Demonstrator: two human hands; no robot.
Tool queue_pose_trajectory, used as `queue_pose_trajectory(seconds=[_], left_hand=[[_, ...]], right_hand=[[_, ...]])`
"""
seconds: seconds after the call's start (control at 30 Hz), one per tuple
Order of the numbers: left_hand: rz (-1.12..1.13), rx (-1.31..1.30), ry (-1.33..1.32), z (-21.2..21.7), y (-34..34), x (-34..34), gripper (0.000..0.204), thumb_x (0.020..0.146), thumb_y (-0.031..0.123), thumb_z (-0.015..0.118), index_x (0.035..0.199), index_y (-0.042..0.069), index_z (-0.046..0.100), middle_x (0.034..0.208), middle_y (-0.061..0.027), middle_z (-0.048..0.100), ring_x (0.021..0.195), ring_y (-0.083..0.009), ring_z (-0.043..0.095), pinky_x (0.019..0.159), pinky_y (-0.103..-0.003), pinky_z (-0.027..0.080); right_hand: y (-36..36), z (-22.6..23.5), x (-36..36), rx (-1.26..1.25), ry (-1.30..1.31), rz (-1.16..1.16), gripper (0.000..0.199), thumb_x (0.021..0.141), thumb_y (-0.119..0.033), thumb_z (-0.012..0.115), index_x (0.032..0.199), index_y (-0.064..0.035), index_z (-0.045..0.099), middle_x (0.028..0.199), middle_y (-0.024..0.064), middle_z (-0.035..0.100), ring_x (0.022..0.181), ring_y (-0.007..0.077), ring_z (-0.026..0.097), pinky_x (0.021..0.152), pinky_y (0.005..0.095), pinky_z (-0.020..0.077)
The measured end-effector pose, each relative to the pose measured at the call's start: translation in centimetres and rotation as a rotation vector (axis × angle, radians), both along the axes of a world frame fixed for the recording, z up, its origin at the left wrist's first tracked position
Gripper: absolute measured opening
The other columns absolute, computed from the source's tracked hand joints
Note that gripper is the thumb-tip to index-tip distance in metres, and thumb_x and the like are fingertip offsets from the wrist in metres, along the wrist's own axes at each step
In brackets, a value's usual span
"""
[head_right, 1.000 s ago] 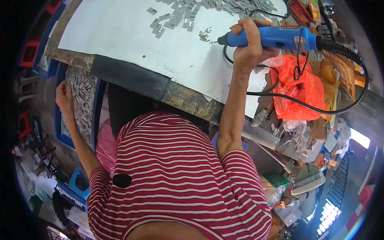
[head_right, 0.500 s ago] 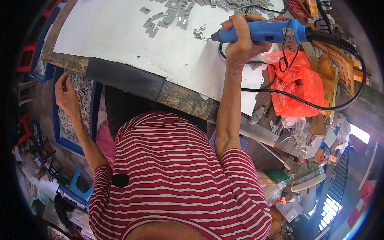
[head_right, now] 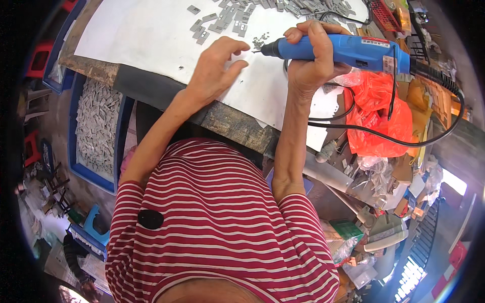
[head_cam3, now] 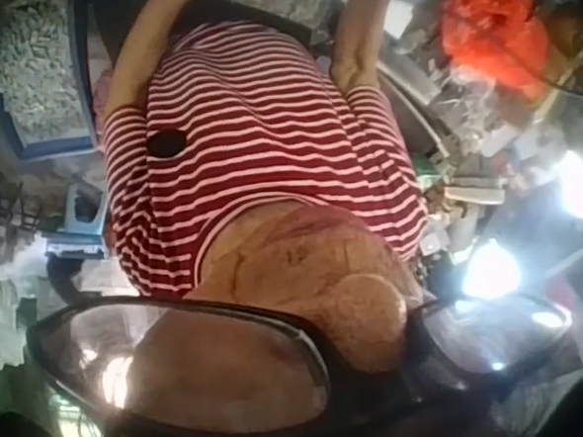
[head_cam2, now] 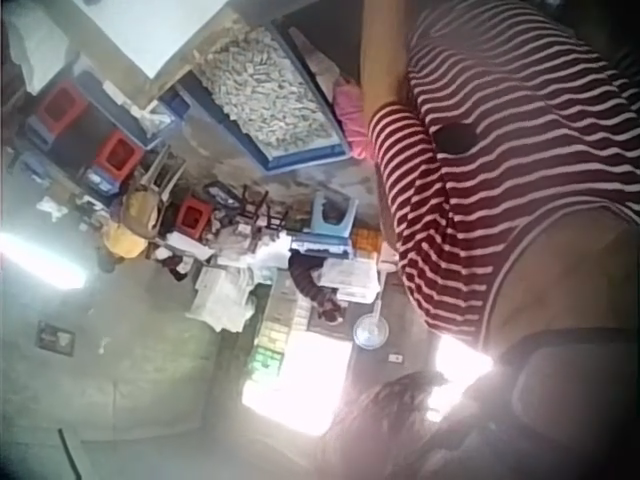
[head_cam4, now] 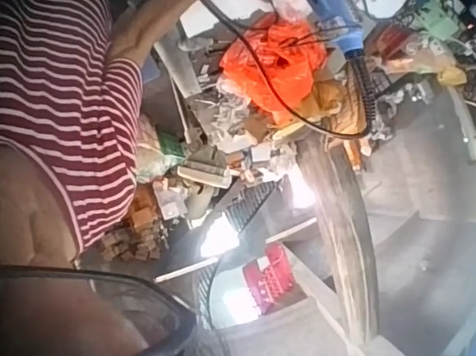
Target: Assembling small metal components using an electric screwdriver.
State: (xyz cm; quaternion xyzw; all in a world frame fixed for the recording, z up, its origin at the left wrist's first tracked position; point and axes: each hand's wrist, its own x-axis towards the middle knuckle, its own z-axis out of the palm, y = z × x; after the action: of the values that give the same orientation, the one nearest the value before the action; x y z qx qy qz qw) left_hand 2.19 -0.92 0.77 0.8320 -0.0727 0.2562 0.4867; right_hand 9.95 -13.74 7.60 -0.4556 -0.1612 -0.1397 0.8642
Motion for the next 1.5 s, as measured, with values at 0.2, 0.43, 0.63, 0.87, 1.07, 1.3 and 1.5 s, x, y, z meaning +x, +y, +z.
queue_pose_trajectory(seconds=[0.2, 0.43, 0.63, 0.87, 1.07, 1.3, 1.5], left_hand=[[0.081, 0.04, -0.012, -1.1, -0.9, 1.0, 0.019, 0.072, 0.006, 0.062, 0.089, 0.0, 0.056, 0.08, -0.0117, 0.054, 0.072, -0.0244, 0.054, 0.064, -0.032, 0.044], [0.062, -0.027, 0.07, -1.2, -0.7, 0.8, 0.016, 0.073, 0.007, 0.063, 0.086, 0.001, 0.056, 0.079, -0.0102, 0.055, 0.07, -0.0204, 0.054, 0.062, -0.03, 0.043], [0.055, -0.009, 0.08, -1.4, -0.6, 0.8, 0.018, 0.073, 0.007, 0.063, 0.089, 0.001, 0.057, 0.08, -0.01, 0.055, 0.069, -0.0201, 0.054, 0.062, -0.029, 0.044], [0.076, -0.032, 0.042, -1.4, -0.5, 0.7, 0.018, 0.074, 0.006, 0.062, 0.09, 0.0, 0.057, 0.082, -0.0104, 0.057, 0.072, -0.02, 0.057, 0.064, -0.029, 0.046], [0.063, -0.035, 0.049, -1.2, -0.5, 0.7, 0.014, 0.076, 0.006, 0.061, 0.087, 0.0, 0.058, 0.08, -0.0094, 0.057, 0.07, -0.0185, 0.057, 0.062, -0.027, 0.046], [-0.069, -0.467, 0.384, -0.1, 0.2, 0.4, 0.015, 0.077, 0.009, 0.063, 0.091, 0.001, 0.063, 0.075, -0.0016, 0.06, 0.066, -0.0068, 0.051, 0.061, -0.02, 0.043], [-0.277, -0.903, 0.44, -0.3, 1.1, 0.2, 0.017, 0.079, 0.007, 0.062, 0.093, -0.002, 0.062, 0.077, -0.0055, 0.061, 0.066, -0.0072, 0.051, 0.061, -0.017, 0.042]], right_hand=[[-0.4, -0.1, -0.3, -0.066, 0.043, 0.104, 0.015, 0.075, -0.011, 0.054, 0.087, -0.0096, 0.045, 0.07, 0.0116, 0.057, 0.055, 0.0207, 0.051, 0.061, 0.0388, 0.0406], [-0.3, -0.1, -0.3, -0.023, 0.062, 0.139, 0.013, 0.076, -0.012, 0.054, 0.087, -0.0093, 0.048, 0.071, 0.0128, 0.058, 0.056, 0.021, 0.05, 0.062, 0.0391, 0.0404], [-0.4, -0.1, -0.3, 0.014, 0.077, 0.166, 0.012, 0.076, -0.012, 0.054, 0.087, -0.0084, 0.048, 0.072, 0.0136, 0.059, 0.056, 0.0212, 0.051, 0.063, 0.0401, 0.0412], [-0.5, -0.1, -0.2, -0.002, 0.065, 0.13, 0.012, 0.076, -0.012, 0.054, 0.086, -0.008, 0.048, 0.072, 0.0141, 0.059, 0.055, 0.0218, 0.052, 0.063, 0.041, 0.0424], [-0.5, -0.1, -0.1, -0.012, 0.07, 0.12, 0.012, 0.076, -0.012, 0.055, 0.086, -0.0082, 0.049, 0.072, 0.0144, 0.059, 0.055, 0.0217, 0.052, 0.063, 0.0413, 0.0425], [-0.9, 0.1, -0.2, 0.051, 0.086, 0.146, 0.014, 0.075, -0.012, 0.055, 0.087, -0.0093, 0.048, 0.073, 0.0145, 0.059, 0.055, 0.0215, 0.051, 0.064, 0.0417, 0.0417], [-1.4, 0.6, -0.2, 0.19, 0.106, 0.241, 0.022, 0.077, -0.014, 0.052, 0.096, -0.0101, 0.04, 0.073, 0.0132, 0.058, 0.054, 0.0211, 0.051, 0.062, 0.0406, 0.0411]])
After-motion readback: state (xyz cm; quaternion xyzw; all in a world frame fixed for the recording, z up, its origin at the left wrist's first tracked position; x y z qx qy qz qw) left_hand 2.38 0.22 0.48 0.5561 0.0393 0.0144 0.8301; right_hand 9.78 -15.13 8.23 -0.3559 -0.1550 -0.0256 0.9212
